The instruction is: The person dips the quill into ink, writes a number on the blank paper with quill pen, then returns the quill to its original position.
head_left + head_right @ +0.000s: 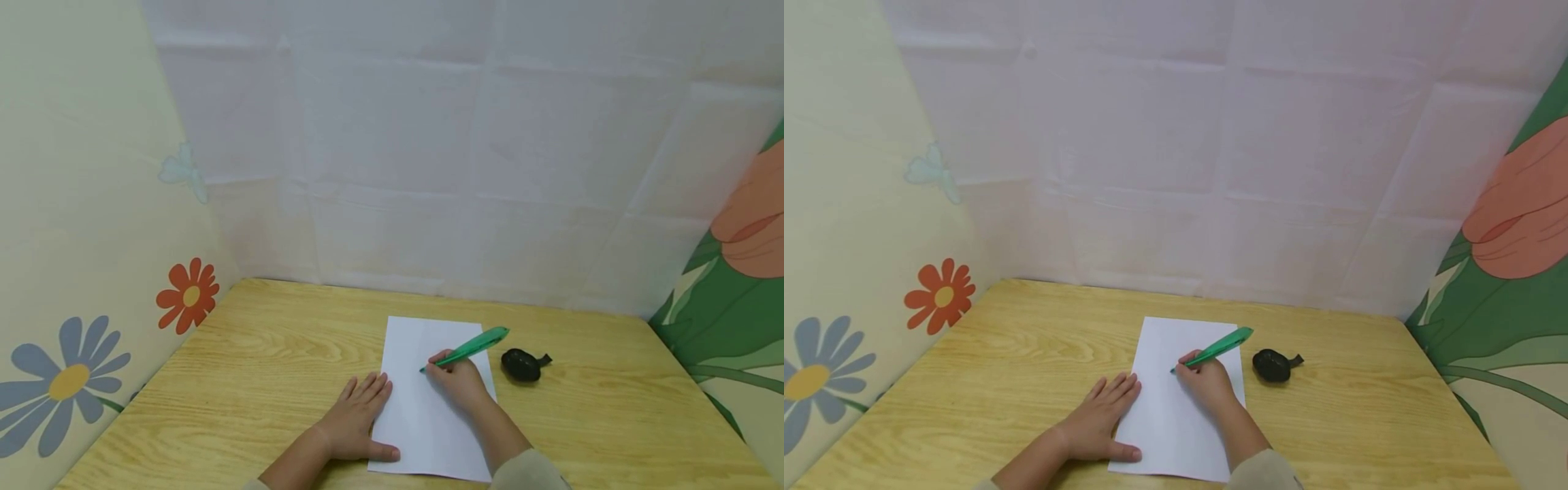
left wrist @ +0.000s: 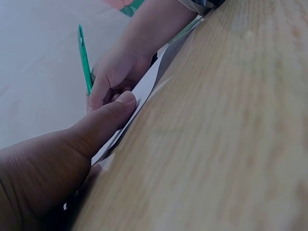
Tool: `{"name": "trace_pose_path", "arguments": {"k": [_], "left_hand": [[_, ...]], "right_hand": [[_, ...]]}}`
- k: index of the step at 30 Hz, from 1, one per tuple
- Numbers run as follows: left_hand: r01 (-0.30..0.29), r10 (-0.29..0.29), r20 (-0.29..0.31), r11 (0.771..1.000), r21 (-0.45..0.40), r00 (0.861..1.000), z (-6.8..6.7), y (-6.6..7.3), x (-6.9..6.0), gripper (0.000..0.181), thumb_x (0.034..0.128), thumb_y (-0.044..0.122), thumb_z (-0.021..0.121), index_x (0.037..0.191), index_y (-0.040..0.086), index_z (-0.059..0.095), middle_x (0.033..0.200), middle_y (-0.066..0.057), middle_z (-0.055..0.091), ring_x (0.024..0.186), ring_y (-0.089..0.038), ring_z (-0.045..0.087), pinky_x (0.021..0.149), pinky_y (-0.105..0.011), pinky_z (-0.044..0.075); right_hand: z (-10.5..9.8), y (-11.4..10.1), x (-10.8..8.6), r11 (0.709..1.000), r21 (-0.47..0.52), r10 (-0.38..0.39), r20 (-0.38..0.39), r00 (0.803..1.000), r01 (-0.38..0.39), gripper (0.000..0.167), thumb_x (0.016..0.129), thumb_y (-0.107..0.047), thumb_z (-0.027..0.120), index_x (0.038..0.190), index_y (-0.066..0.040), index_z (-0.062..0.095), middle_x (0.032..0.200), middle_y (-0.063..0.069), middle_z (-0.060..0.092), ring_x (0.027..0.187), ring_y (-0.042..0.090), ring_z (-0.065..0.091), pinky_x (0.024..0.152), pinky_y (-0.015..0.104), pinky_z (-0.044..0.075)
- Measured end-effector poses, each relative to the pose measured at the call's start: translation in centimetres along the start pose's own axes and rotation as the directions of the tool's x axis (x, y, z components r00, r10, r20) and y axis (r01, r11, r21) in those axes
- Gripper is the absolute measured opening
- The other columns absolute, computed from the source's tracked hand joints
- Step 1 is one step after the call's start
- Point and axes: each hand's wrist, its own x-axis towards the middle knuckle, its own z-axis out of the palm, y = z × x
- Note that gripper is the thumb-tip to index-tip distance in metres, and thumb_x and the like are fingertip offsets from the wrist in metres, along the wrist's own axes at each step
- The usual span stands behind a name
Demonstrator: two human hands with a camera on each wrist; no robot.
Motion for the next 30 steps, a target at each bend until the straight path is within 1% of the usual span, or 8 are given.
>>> {"name": "trace_pose_path", "arguments": {"k": [6, 10, 13, 16, 21, 26, 30], "left_hand": [[0.018, -0.019, 0.010, 1.000, 0.011, 1.000, 0.0, 0.1, 0.1, 0.116, 0.0729, 0.080, 0.061, 0.155, 0.005, 0.026, 0.164, -0.011, 0.018, 0.153, -0.032, 0.011, 0.121, -0.059, 0.005], [0.016, -0.016, 0.021, 1.000, -0.004, 1.000, -0.7, 0.6, -0.1, 0.114, 0.0743, 0.075, 0.064, 0.154, 0.004, 0.026, 0.164, -0.013, 0.018, 0.153, -0.033, 0.012, 0.121, -0.060, 0.006], [0.013, -0.012, 0.024, 1.000, -0.011, 1.000, -1.0, 0.8, -0.2, 0.113, 0.0749, 0.073, 0.065, 0.154, 0.003, 0.026, 0.164, -0.014, 0.018, 0.153, -0.033, 0.013, 0.121, -0.060, 0.007], [0.009, -0.009, 0.015, 1.000, -0.007, 1.000, -0.7, 0.6, -0.2, 0.114, 0.0745, 0.076, 0.064, 0.154, 0.003, 0.026, 0.164, -0.013, 0.019, 0.153, -0.034, 0.013, 0.121, -0.060, 0.007], [0.007, -0.007, 0.001, 1.000, -0.003, 1.000, -0.1, 0.2, 0.0, 0.116, 0.0729, 0.079, 0.062, 0.154, 0.004, 0.028, 0.164, -0.013, 0.019, 0.153, -0.034, 0.013, 0.120, -0.061, 0.006], [0.006, -0.005, 0.020, 1.000, -0.017, 1.000, -0.7, 0.6, -0.1, 0.114, 0.0745, 0.074, 0.065, 0.154, 0.002, 0.027, 0.164, -0.015, 0.019, 0.153, -0.034, 0.013, 0.121, -0.061, 0.007], [0.012, -0.012, 0.032, 1.000, -0.005, 0.999, -1.1, 0.9, -0.2, 0.112, 0.0759, 0.072, 0.066, 0.154, 0.003, 0.025, 0.164, -0.014, 0.017, 0.153, -0.033, 0.013, 0.121, -0.060, 0.007]], "right_hand": [[-0.1, 0.1, -0.1, 1.000, -0.004, -0.010, 0.017, 1.000, 0.011, 0.011, 0.087, -0.018, 0.071, 0.093, -0.009, 0.071, 0.078, 0.001, 0.064, 0.072, 0.013, 0.050, 0.066, 0.027, 0.042], [0.0, 0.1, -0.2, 1.000, 0.006, 0.004, 0.018, 1.000, -0.004, 0.009, 0.087, -0.018, 0.070, 0.092, -0.011, 0.071, 0.077, 0.000, 0.064, 0.072, 0.013, 0.050, 0.067, 0.026, 0.042], [-0.1, 0.0, -0.4, 1.000, 0.018, -0.006, 0.021, 1.000, 0.005, 0.010, 0.087, -0.018, 0.071, 0.093, -0.010, 0.071, 0.075, -0.001, 0.063, 0.071, 0.012, 0.049, 0.065, 0.024, 0.041], [0.0, 0.0, -0.5, 0.999, 0.027, -0.022, 0.028, 0.999, 0.021, 0.011, 0.086, -0.017, 0.071, 0.093, -0.009, 0.071, 0.073, -0.001, 0.062, 0.070, 0.012, 0.049, 0.063, 0.024, 0.041], [0.0, 0.1, -0.6, 0.999, 0.026, -0.026, 0.038, 0.999, 0.025, 0.010, 0.086, -0.017, 0.072, 0.092, -0.009, 0.071, 0.073, -0.002, 0.062, 0.070, 0.011, 0.049, 0.063, 0.023, 0.041], [-0.1, 0.1, -0.7, 0.999, 0.028, -0.021, 0.047, 0.999, 0.020, 0.009, 0.086, -0.017, 0.072, 0.092, -0.010, 0.071, 0.072, -0.002, 0.062, 0.069, 0.011, 0.049, 0.063, 0.023, 0.041], [-0.1, 0.1, -0.7, 0.999, 0.027, -0.028, 0.048, 0.998, 0.027, 0.010, 0.086, -0.017, 0.072, 0.092, -0.009, 0.071, 0.073, -0.002, 0.063, 0.069, 0.011, 0.049, 0.062, 0.023, 0.041]]}}
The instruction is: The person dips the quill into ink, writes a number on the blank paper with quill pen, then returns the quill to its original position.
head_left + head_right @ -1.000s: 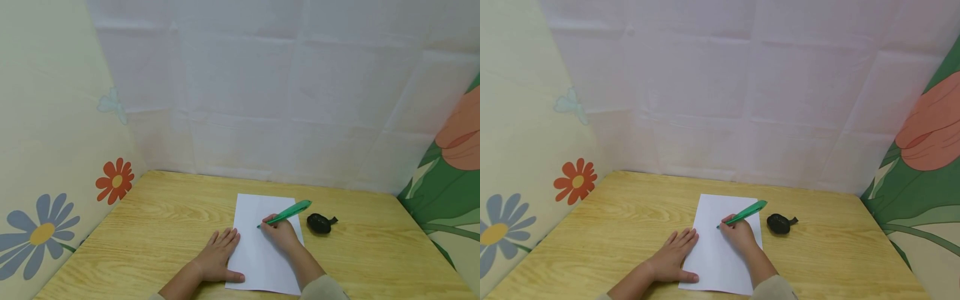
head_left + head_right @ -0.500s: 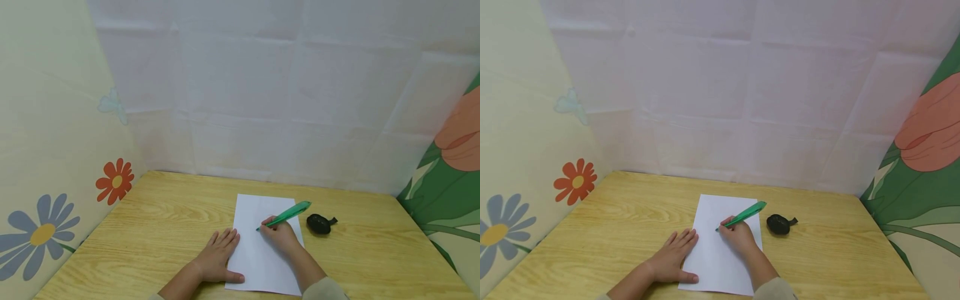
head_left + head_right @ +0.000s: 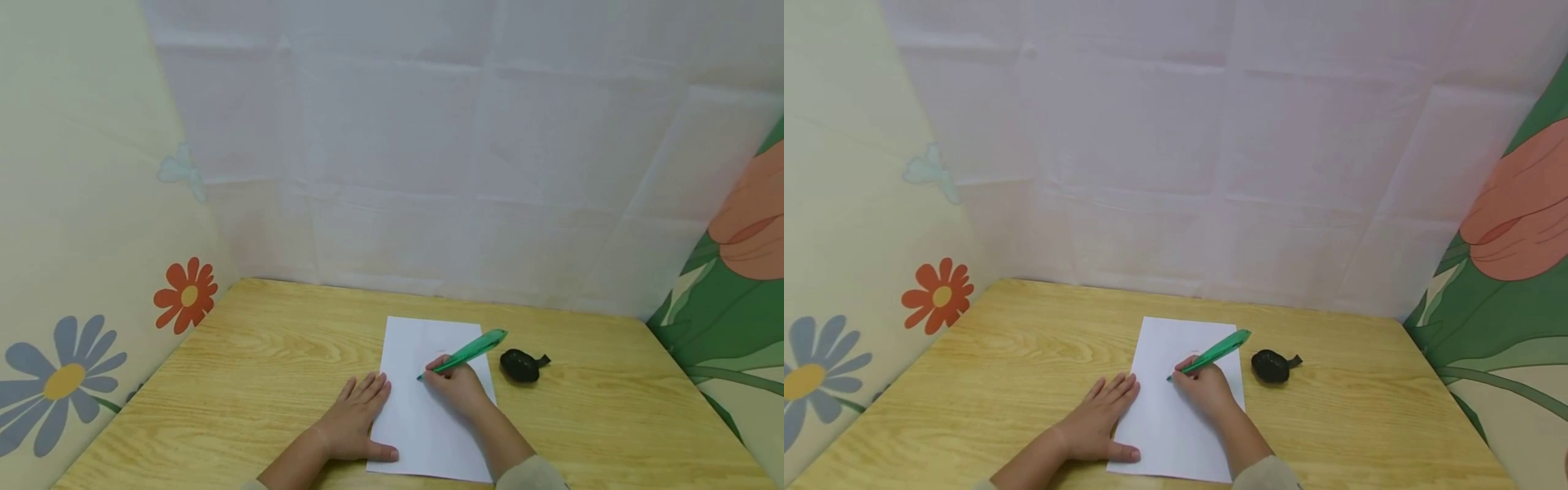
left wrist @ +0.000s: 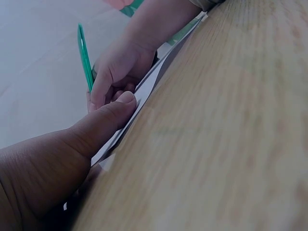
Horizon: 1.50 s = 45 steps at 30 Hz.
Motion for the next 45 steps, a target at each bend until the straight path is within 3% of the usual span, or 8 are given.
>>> {"name": "trace_pose_path", "arguments": {"k": [9, 20, 45], "left_hand": [[-0.011, 0.011, 0.000, 1.000, -0.005, 1.000, -0.1, -0.2, 0.1, 0.112, 0.0765, 0.071, 0.066, 0.154, 0.002, 0.025, 0.164, -0.015, 0.017, 0.153, -0.035, 0.012, 0.121, -0.061, 0.006], [-0.006, 0.006, -0.004, 1.000, 0.009, 1.000, -0.3, -0.1, 0.1, 0.111, 0.0766, 0.071, 0.066, 0.154, 0.002, 0.025, 0.164, -0.014, 0.018, 0.153, -0.034, 0.013, 0.121, -0.060, 0.007], [0.000, 0.000, 0.001, 1.000, 0.009, 1.000, -0.2, 0.0, -0.2, 0.111, 0.0761, 0.071, 0.066, 0.154, 0.003, 0.026, 0.164, -0.014, 0.019, 0.153, -0.034, 0.013, 0.121, -0.059, 0.008]], "right_hand": [[-0.2, -0.1, -0.2, 1.000, -0.017, -0.023, 0.015, 1.000, 0.023, 0.011, 0.087, -0.018, 0.072, 0.093, -0.008, 0.071, 0.073, -0.002, 0.062, 0.068, 0.009, 0.049, 0.062, 0.022, 0.042], [-0.3, -0.4, -0.4, 0.999, -0.039, 0.004, 0.034, 0.999, -0.003, 0.010, 0.088, -0.018, 0.071, 0.093, -0.010, 0.071, 0.077, -0.002, 0.065, 0.072, 0.012, 0.050, 0.066, 0.025, 0.043], [-0.8, -0.7, -1.5, 0.999, -0.047, 0.001, 0.131, 0.991, 0.005, 0.013, 0.089, -0.020, 0.071, 0.094, -0.008, 0.071, 0.083, -0.001, 0.068, 0.073, 0.012, 0.053, 0.065, 0.023, 0.045]]}}
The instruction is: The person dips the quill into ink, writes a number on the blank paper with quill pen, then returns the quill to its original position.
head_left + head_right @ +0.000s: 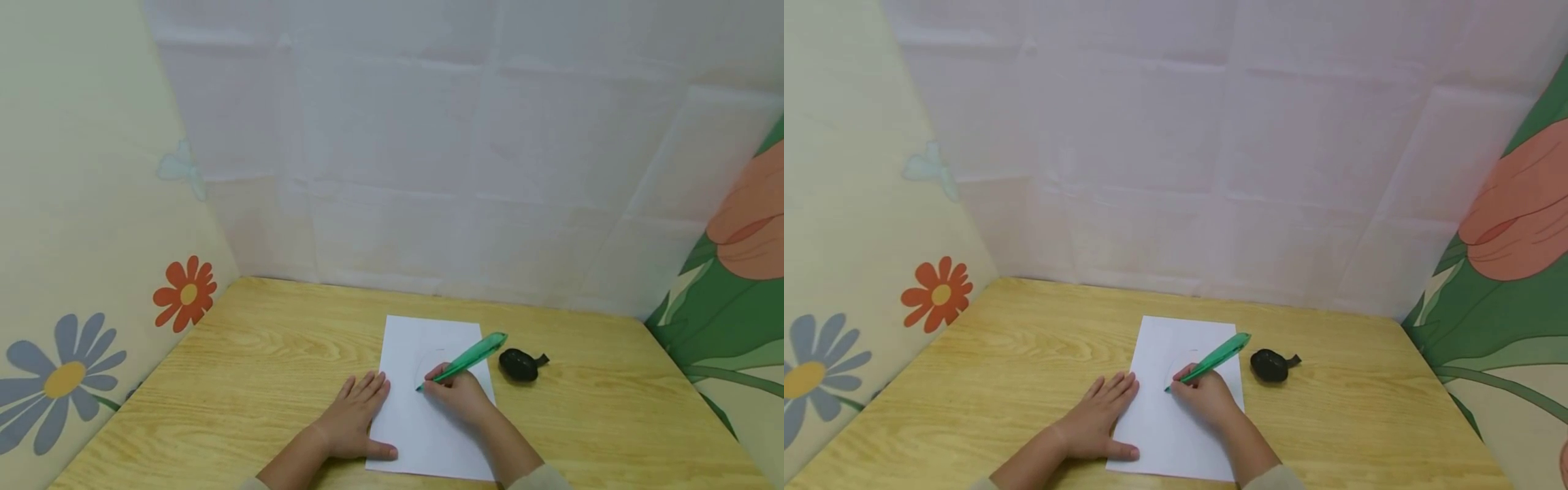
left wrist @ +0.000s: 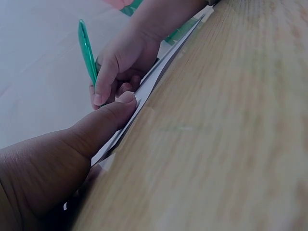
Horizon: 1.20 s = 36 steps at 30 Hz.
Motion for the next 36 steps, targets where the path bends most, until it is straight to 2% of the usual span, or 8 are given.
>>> {"name": "trace_pose_path", "arguments": {"k": [19, 36], "left_hand": [[0.000, 0.000, 0.002, 1.000, -0.016, 1.000, 0.01, -0.11, 0.11, 0.112, 0.0761, 0.072, 0.065, 0.154, 0.003, 0.025, 0.164, -0.014, 0.017, 0.153, -0.034, 0.012, 0.121, -0.060, 0.006], [0.002, -0.002, -0.005, 1.000, 0.003, 1.000, 0.06, -0.12, 0.06, 0.113, 0.0755, 0.073, 0.065, 0.154, 0.002, 0.026, 0.164, -0.014, 0.018, 0.153, -0.034, 0.013, 0.121, -0.060, 0.008]], "right_hand": [[-0.31, 0.19, -0.49, 1.000, 0.001, -0.026, 0.033, 0.999, 0.026, 0.015, 0.089, -0.022, 0.071, 0.095, -0.007, 0.070, 0.081, -0.001, 0.068, 0.072, 0.011, 0.051, 0.062, 0.020, 0.043], [-0.45, 0.07, -1.02, 0.999, 0.008, -0.041, 0.050, 0.998, 0.040, 0.016, 0.088, -0.022, 0.072, 0.094, -0.006, 0.070, 0.078, -0.001, 0.066, 0.069, 0.010, 0.049, 0.058, 0.019, 0.040]]}}
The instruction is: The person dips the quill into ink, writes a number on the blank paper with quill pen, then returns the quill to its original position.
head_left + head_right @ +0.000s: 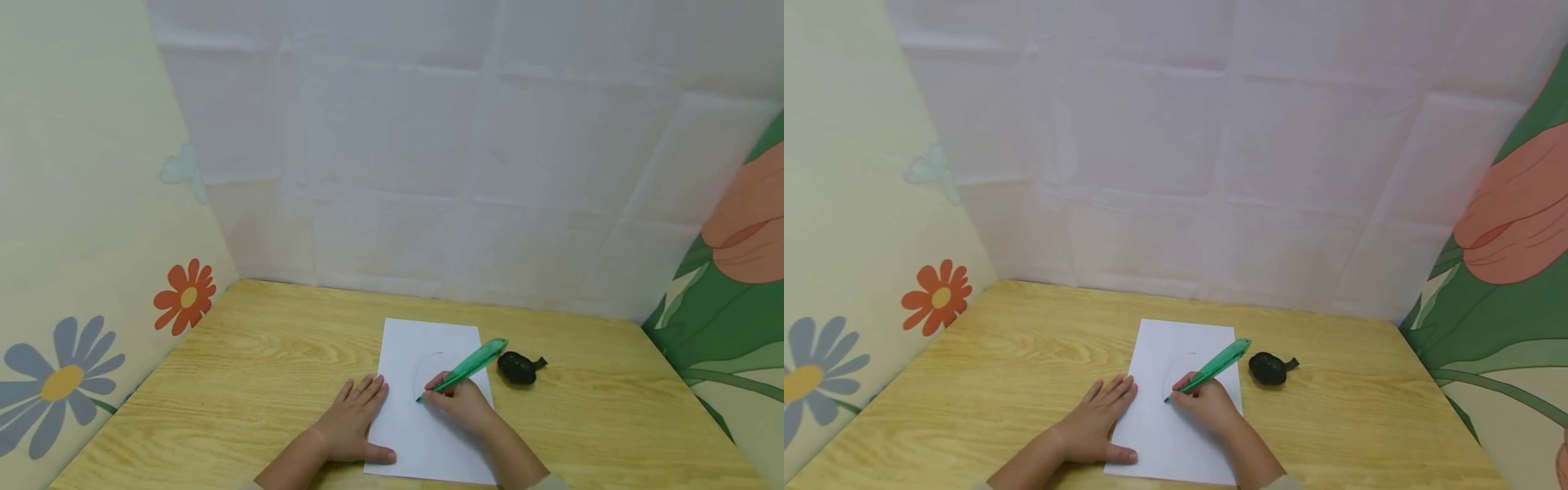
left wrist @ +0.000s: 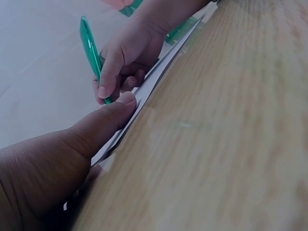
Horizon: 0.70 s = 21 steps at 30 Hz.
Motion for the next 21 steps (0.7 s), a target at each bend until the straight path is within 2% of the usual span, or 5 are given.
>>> {"name": "trace_pose_path", "arguments": {"k": [21], "left_hand": [[-0.005, 0.005, 0.002, 1.000, -0.016, 1.000, -0.11, 0.13, 0.04, 0.112, 0.0752, 0.071, 0.067, 0.154, 0.002, 0.027, 0.164, -0.014, 0.020, 0.153, -0.034, 0.014, 0.121, -0.061, 0.008]], "right_hand": [[-0.40, 0.32, -0.48, 1.000, -0.024, 0.011, 0.016, 1.000, -0.011, 0.015, 0.088, -0.023, 0.072, 0.093, -0.009, 0.071, 0.082, -0.003, 0.069, 0.072, 0.010, 0.051, 0.061, 0.019, 0.042]]}}
